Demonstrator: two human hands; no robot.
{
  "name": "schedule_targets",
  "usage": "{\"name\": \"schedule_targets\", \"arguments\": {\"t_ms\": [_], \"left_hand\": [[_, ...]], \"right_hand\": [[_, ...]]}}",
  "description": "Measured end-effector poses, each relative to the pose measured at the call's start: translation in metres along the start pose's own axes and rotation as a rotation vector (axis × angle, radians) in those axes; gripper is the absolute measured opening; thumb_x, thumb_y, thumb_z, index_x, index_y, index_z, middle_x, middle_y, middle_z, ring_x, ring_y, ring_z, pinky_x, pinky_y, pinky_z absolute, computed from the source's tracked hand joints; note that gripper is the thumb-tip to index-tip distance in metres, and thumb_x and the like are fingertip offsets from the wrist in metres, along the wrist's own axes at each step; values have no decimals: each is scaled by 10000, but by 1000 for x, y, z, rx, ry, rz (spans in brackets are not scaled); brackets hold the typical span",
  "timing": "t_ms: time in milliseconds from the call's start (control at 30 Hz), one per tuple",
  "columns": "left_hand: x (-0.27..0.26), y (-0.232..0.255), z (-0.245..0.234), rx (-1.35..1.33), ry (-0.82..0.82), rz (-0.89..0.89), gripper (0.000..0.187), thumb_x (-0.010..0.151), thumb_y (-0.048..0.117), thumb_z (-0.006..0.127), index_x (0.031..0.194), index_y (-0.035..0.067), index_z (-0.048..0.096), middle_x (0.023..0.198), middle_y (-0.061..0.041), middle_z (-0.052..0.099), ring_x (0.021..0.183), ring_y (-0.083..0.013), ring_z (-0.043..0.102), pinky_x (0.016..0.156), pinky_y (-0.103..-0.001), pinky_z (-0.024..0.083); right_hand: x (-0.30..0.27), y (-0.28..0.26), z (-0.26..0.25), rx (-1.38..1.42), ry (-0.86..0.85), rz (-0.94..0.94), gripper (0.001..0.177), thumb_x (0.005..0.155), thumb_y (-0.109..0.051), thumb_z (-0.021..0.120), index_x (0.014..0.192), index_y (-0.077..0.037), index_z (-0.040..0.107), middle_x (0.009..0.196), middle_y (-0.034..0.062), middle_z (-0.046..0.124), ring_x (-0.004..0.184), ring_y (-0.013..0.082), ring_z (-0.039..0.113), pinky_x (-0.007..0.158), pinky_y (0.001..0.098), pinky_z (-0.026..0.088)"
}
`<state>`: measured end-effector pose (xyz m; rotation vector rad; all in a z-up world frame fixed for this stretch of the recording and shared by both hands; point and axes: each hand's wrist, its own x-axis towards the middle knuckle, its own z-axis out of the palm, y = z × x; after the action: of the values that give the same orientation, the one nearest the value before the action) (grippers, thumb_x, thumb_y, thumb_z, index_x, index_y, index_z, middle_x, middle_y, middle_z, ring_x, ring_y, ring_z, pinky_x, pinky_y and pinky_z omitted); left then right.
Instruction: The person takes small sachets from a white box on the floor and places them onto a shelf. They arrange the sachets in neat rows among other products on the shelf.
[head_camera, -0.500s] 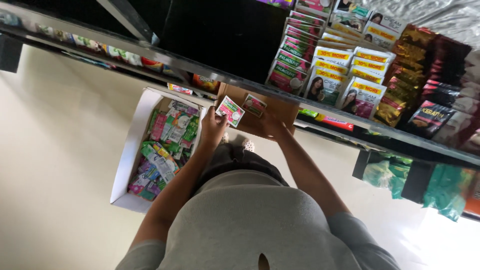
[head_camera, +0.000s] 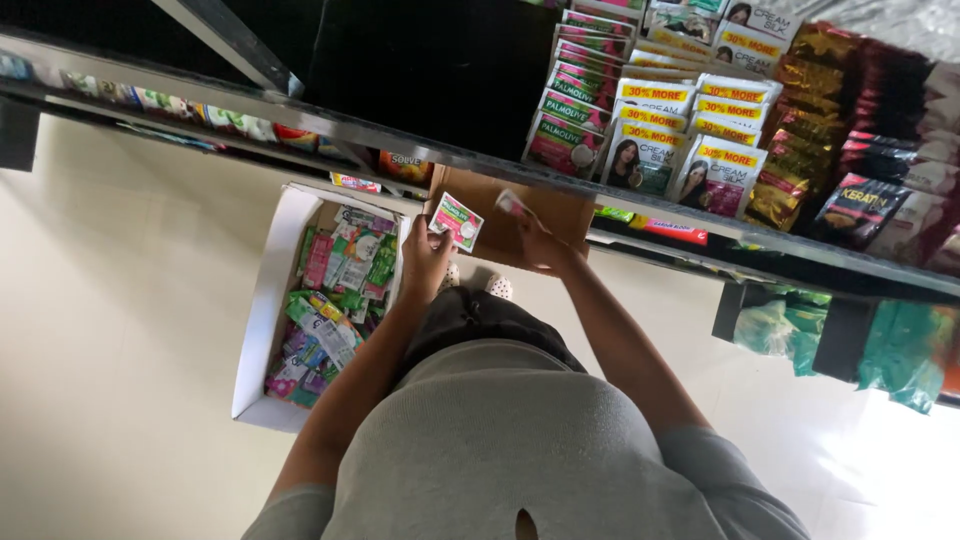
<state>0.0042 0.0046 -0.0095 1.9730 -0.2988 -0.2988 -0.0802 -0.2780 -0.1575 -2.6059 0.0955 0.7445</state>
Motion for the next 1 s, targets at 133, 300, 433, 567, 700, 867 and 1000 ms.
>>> {"name": "schedule_targets", "arguments": {"t_ms": [133, 300, 433, 567, 700, 867, 1000], "left_hand": [[3, 9, -3, 28, 22, 56, 297, 968, 149, 710, 1075, -36, 504, 810, -146, 773, 710, -250, 779, 599, -348, 596], [9, -6, 14, -42, -86, 10, 463, 1025, 231, 660, 1278, -92, 445, 878, -179, 766, 734, -259, 776, 587, -346, 605], [-3, -8, 33, -323, -262, 16, 580, 1090, 265, 632, 1395, -107, 308, 982, -179, 809, 938, -244, 751, 763, -304, 556], [-15, 18, 36, -414, -328, 272, 529, 1040, 217, 701, 1345, -84, 391, 1120, -192, 698, 1102, -240, 733, 708, -278, 596], [-18, 44, 31, -296, -325, 360, 291, 1011, 187, 708, 1154, -32, 579, 958, -139, 746, 841, -188, 777, 594, -271, 628], [-17, 128, 6, -351, -320, 339, 237, 1007, 200, 680, 1071, -29, 674, 886, -114, 762, 665, -175, 740, 505, -275, 577], [-19, 156, -13, -194, -239, 520, 252, 1023, 252, 682, 999, 1, 685, 848, -96, 738, 647, -155, 727, 510, -257, 563]], "right_hand": [[-38, 48, 36, 831, 10, -58, 501, 1039, -43, 525, 1532, -35, 435, 1527, 246, 444, 1214, 280, 541, 1022, 373, 466], [-150, -96, -132, 1485, -16, -261, 506, 1021, -135, 561, 1502, -2, 480, 1577, 166, 452, 1420, 254, 426, 1180, 412, 326], [-189, -156, -168, 1863, -3, -401, 523, 1010, -191, 583, 1484, 17, 508, 1606, 118, 457, 1544, 239, 357, 1275, 436, 243], [-213, -193, -195, 1860, 112, -442, 472, 1029, -153, 550, 1470, 16, 528, 1565, 128, 501, 1485, 245, 428, 1258, 396, 305], [-231, -202, -201, 1387, 396, -247, 302, 1056, -72, 522, 1330, 4, 624, 1293, 133, 648, 1206, 243, 621, 1043, 357, 521], [-258, -228, -251, 644, 837, -149, 271, 980, 34, 614, 1230, -46, 679, 1103, 121, 671, 981, 229, 661, 815, 365, 572], [-277, -252, -290, 124, 1164, -170, 379, 856, -10, 729, 1232, -34, 692, 1077, 177, 590, 994, 323, 565, 835, 428, 512]]}}
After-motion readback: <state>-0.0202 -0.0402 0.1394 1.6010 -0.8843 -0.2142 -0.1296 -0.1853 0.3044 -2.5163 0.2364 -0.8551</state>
